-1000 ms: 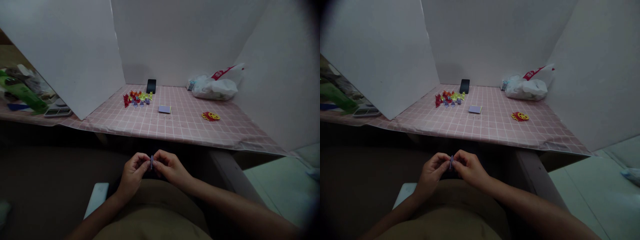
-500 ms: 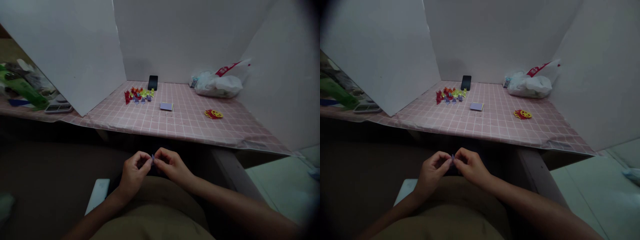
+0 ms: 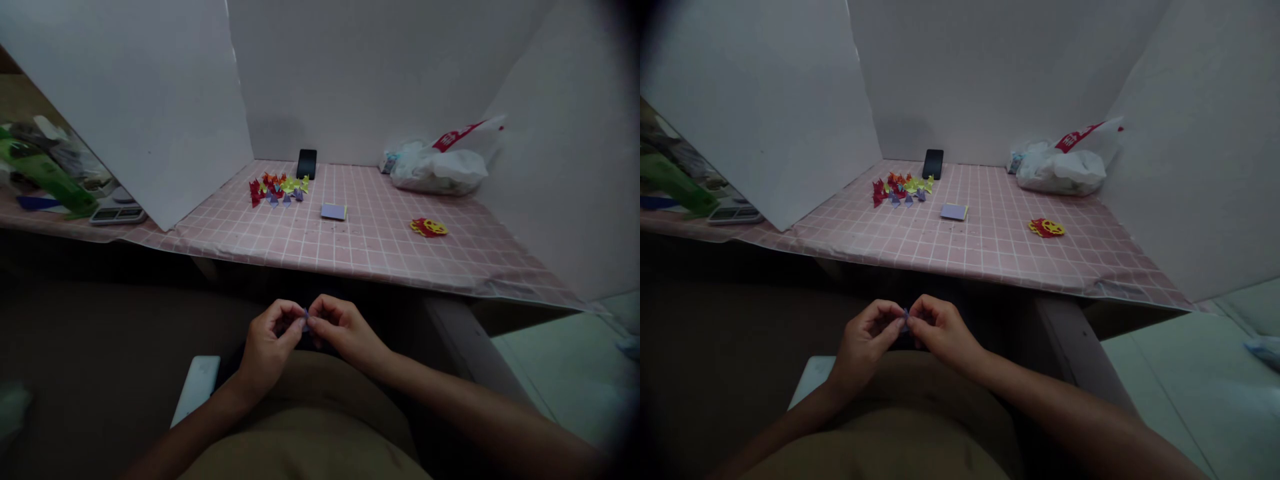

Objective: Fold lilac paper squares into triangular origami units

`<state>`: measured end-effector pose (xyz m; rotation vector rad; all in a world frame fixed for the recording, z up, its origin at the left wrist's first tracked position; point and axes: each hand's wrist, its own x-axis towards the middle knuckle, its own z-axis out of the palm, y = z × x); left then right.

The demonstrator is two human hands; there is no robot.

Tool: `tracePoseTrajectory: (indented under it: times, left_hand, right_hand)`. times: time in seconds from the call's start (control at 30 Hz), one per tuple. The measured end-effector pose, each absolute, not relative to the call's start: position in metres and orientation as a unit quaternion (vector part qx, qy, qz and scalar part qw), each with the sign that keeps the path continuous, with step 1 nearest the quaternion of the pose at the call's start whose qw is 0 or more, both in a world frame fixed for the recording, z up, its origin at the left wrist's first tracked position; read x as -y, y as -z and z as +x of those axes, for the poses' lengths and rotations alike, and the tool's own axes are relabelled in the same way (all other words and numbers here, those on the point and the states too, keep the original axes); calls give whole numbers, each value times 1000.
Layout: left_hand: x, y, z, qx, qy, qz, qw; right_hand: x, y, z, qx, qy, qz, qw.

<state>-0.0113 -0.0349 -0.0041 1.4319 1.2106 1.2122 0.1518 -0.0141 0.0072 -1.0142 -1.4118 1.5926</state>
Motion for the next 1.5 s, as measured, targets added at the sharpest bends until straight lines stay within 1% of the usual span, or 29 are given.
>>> tracePoseTrajectory:
  times: [0.6, 0.97, 1.27, 1.5]
  left_hand:
    - [34, -1, -10, -476, -478, 576, 462]
    - [33, -6, -12, -458, -484, 532, 523]
    - [33, -8, -12, -455, -482, 544, 515]
    - [33, -5, -14, -464, -464, 587, 474]
  right_hand:
    - [16, -12, 152, 565, -606, -410, 381]
    - [18, -14, 153, 566, -623, -384, 380]
    - [20, -14, 154, 569, -623, -381, 377]
    - [21, -13, 153, 573, -617, -381, 381]
